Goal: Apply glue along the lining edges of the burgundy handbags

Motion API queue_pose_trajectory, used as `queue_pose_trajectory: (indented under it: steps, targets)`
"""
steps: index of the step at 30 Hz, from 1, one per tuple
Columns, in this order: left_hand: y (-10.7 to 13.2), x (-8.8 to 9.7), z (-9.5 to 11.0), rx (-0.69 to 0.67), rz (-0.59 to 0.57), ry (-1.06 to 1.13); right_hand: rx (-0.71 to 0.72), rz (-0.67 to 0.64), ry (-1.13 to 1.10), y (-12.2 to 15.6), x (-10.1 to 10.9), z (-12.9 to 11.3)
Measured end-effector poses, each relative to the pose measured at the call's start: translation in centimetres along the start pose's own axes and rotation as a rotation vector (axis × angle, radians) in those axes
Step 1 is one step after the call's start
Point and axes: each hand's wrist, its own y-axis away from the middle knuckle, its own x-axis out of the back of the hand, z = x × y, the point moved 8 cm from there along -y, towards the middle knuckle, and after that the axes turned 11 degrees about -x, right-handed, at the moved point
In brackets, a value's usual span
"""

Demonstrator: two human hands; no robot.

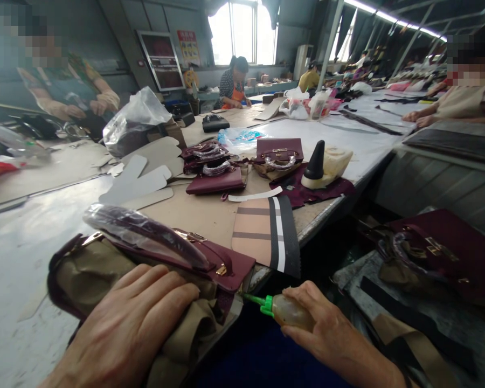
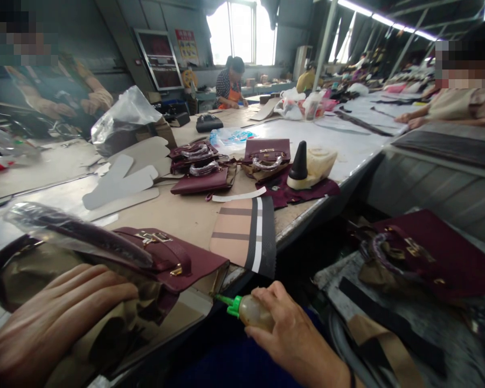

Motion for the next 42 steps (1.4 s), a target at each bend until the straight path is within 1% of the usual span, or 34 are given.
queue_pose_trajectory:
  steps: [4, 6, 9, 12, 15, 19, 21, 23, 26, 29, 32, 34, 36, 42]
  targets:
    - [0.3, 0.2, 0.2, -0.029, -0.028, 0.031, -0.063, -0.065, -0.03, 0.2, -0.1, 0.1]
    - [0.3, 0.4, 0.1, -0.051, -0.053, 0.042, -0.087, -0.065, -0.029, 0.1, 0.3, 0.1]
    - [-0.3, 0.6, 0.0, -0.125, -0.087, 0.027, -0.124, -0.036, -0.012, -0.3, 1.3, 0.1]
    - [-1.5, 0.7, -0.3, -0.239, -0.073, -0.019, -0.157, -0.005, -0.015, -0.6, 2.3, 0.0]
    - [-3.2, 0.2, -0.9, -0.325, -0.041, -0.074, -0.162, 0.002, -0.049, -0.7, 2.8, -0.3]
    - [-5.2, -0.2, -1.6, -0.391, 0.04, -0.137, -0.164, 0.015, -0.086, -1.2, 3.2, -0.7]
    - [-5.9, -0.5, -1.7, -0.414, 0.046, -0.162, -0.162, 0.032, -0.096, -1.6, 3.4, -0.8]
    - [-6.0, -0.7, -1.7, -0.426, 0.055, -0.176, -0.154, 0.058, -0.098, -2.0, 3.6, -0.9]
    - [-5.2, -1.2, -1.7, -0.419, 0.077, -0.136, -0.147, 0.089, -0.087, -2.4, 3.6, -0.7]
    - [-3.5, -1.5, -2.2, -0.32, 0.079, -0.068, -0.153, 0.069, -0.072, -2.6, 2.8, -0.5]
    - [-1.6, -1.7, -2.5, -0.23, 0.027, -0.066, -0.147, 0.029, -0.067, -2.5, 1.9, -0.4]
    - [-0.6, -1.7, -2.3, -0.211, -0.011, -0.066, -0.149, 0.017, -0.062, -2.6, 1.7, -0.3]
    - [0.2, -1.6, -2.1, -0.194, -0.026, -0.064, -0.155, 0.033, -0.044, -2.9, 2.0, -0.1]
    - [1.2, -1.8, -2.3, -0.173, 0.008, -0.06, -0.127, 0.135, 0.008, -5.0, 3.2, -0.1]
